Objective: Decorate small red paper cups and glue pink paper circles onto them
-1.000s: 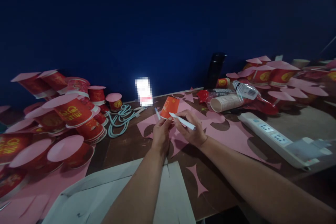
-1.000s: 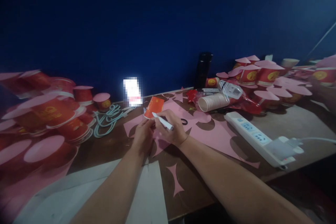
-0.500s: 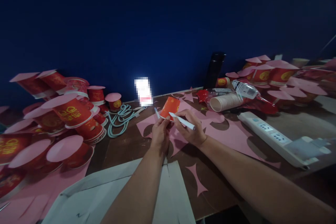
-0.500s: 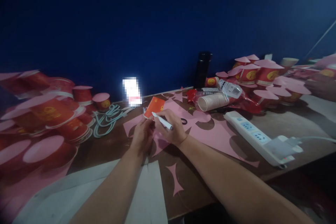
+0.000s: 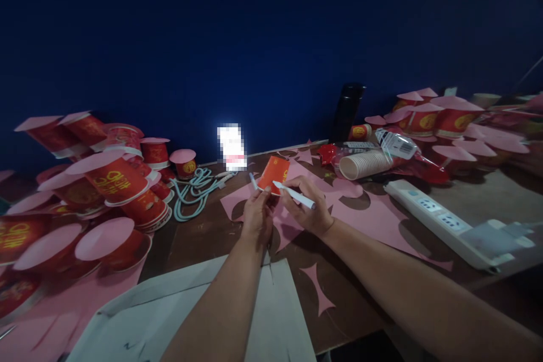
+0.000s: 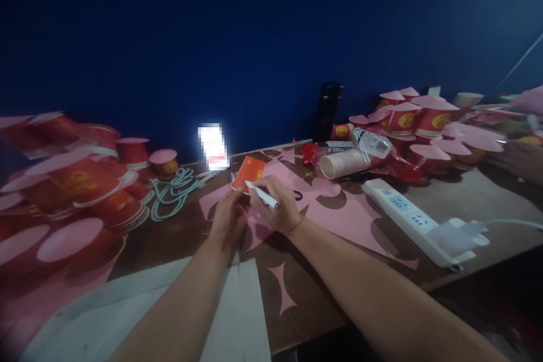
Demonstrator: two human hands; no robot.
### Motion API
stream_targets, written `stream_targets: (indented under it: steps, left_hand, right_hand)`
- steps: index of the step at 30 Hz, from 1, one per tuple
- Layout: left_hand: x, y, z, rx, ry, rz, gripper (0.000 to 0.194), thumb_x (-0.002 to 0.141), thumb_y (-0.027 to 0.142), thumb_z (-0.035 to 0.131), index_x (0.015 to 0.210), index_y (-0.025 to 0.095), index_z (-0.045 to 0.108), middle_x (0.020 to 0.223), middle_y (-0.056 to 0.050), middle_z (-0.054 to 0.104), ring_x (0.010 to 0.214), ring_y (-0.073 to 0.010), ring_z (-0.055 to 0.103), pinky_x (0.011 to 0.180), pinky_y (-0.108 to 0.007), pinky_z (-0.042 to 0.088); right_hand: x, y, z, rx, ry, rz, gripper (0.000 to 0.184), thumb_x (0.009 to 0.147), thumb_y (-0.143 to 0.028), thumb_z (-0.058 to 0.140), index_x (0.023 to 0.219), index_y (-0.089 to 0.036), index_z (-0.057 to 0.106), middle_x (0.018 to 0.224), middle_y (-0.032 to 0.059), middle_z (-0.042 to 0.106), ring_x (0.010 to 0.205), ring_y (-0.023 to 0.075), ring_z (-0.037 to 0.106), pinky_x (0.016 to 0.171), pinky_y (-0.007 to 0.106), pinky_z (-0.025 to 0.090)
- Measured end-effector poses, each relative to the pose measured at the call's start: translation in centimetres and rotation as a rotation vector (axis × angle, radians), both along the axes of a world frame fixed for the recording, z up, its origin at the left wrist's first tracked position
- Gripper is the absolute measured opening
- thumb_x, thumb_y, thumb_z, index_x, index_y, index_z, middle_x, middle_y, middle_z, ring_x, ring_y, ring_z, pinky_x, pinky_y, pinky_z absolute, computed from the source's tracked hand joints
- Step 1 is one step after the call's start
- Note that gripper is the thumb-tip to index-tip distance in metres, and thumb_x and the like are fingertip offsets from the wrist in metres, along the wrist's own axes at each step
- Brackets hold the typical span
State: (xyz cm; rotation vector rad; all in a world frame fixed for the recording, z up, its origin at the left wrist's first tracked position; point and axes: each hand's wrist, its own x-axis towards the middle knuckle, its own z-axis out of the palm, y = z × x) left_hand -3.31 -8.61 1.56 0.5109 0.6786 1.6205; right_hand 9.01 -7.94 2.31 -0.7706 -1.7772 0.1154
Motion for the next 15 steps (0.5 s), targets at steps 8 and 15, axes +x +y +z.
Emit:
stream_targets:
  steps: [8,15]
  left_hand:
    - [-0.33,-0.11,0.16,-0.041,-0.068,-0.024,0.019,0.062,0.022,0.078,0.075,0.015,0.065,0.076,-0.002,0.068,0.070,-0.0115,0.062,0.077,-0.027,0.046]
    - [-0.51,-0.18,0.48,-0.078,-0.107,-0.031,0.020,0.064,0.020,0.076,0.081,0.014,0.066,0.077,-0.002,0.069,0.070,-0.0116,0.063,0.078,-0.027,0.047]
  right_hand:
    - [0.02,0.01,-0.03,-0.004,0.000,-0.008,0.011,0.086,-0.025,0.058,0.097,-0.021,0.058,0.088,0.0048,0.066,0.073,0.0159,0.062,0.068,0.030,0.051]
    - [0.01,-0.12,0.06,-0.016,-0.010,-0.013,0.010,0.086,-0.024,0.058,0.096,-0.021,0.058,0.088,0.0047,0.066,0.072,0.0158,0.062,0.068,0.030,0.050]
